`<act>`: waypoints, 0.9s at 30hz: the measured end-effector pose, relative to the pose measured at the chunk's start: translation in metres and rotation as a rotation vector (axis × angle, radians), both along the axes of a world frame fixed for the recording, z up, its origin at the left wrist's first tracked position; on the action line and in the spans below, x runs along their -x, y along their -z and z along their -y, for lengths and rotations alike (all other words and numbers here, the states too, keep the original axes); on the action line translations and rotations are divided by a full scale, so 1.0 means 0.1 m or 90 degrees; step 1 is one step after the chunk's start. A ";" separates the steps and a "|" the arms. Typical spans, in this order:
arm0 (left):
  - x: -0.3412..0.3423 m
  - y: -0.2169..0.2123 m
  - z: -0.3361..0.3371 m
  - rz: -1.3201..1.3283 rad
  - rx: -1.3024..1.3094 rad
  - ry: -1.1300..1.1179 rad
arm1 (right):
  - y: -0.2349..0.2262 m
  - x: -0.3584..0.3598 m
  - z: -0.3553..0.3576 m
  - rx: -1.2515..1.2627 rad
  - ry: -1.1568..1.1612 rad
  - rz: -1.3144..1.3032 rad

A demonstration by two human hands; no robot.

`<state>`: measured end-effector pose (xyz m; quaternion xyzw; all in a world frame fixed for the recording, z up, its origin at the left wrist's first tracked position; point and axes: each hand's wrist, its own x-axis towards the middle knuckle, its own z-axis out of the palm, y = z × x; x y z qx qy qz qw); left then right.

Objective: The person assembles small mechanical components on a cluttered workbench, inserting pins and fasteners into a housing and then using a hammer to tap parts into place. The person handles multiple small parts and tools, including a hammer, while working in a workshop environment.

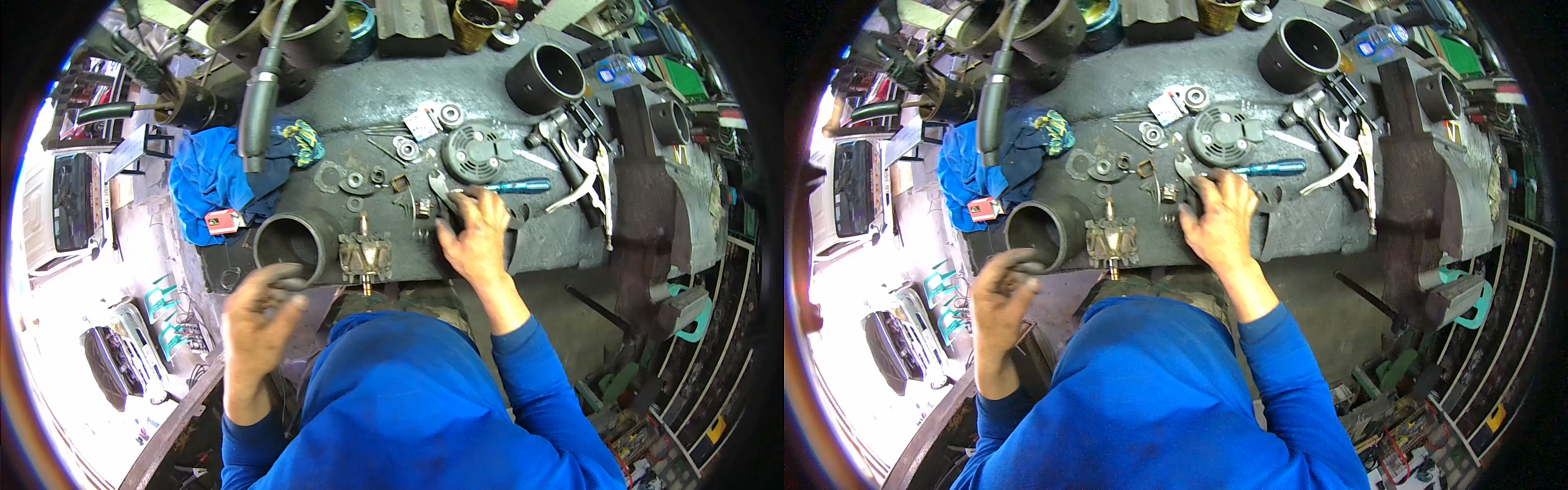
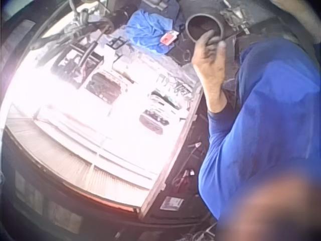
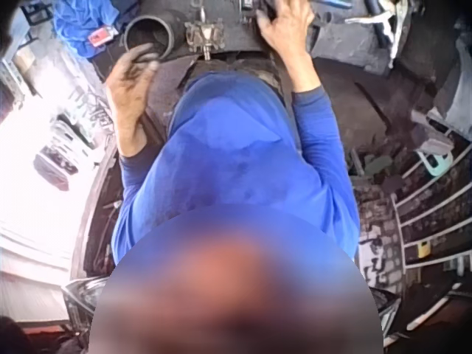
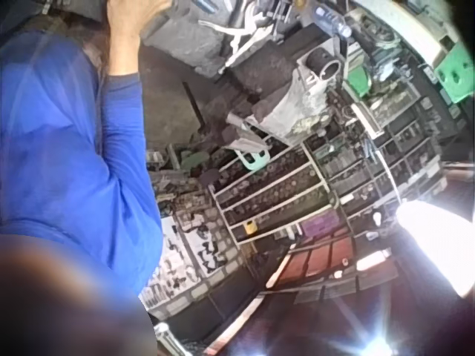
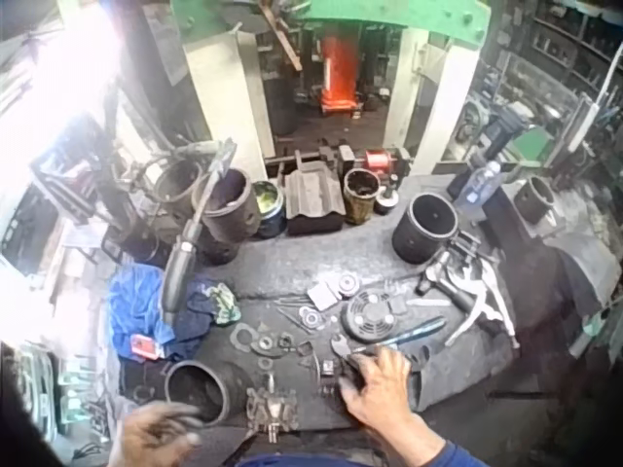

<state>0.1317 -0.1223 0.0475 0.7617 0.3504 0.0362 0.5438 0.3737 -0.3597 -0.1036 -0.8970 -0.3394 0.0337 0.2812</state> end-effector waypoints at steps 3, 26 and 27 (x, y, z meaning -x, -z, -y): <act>0.28 0.02 -0.52 -0.017 -0.087 -0.214 | -0.20 -0.05 0.03 -0.018 0.052 -0.039; 1.31 1.53 -1.08 -0.321 -0.483 -0.248 | -1.46 -0.12 -2.29 -0.551 0.018 -1.058; 1.35 1.61 -1.09 -0.293 -0.504 -0.245 | -1.46 -0.11 -2.28 -0.549 0.002 -1.071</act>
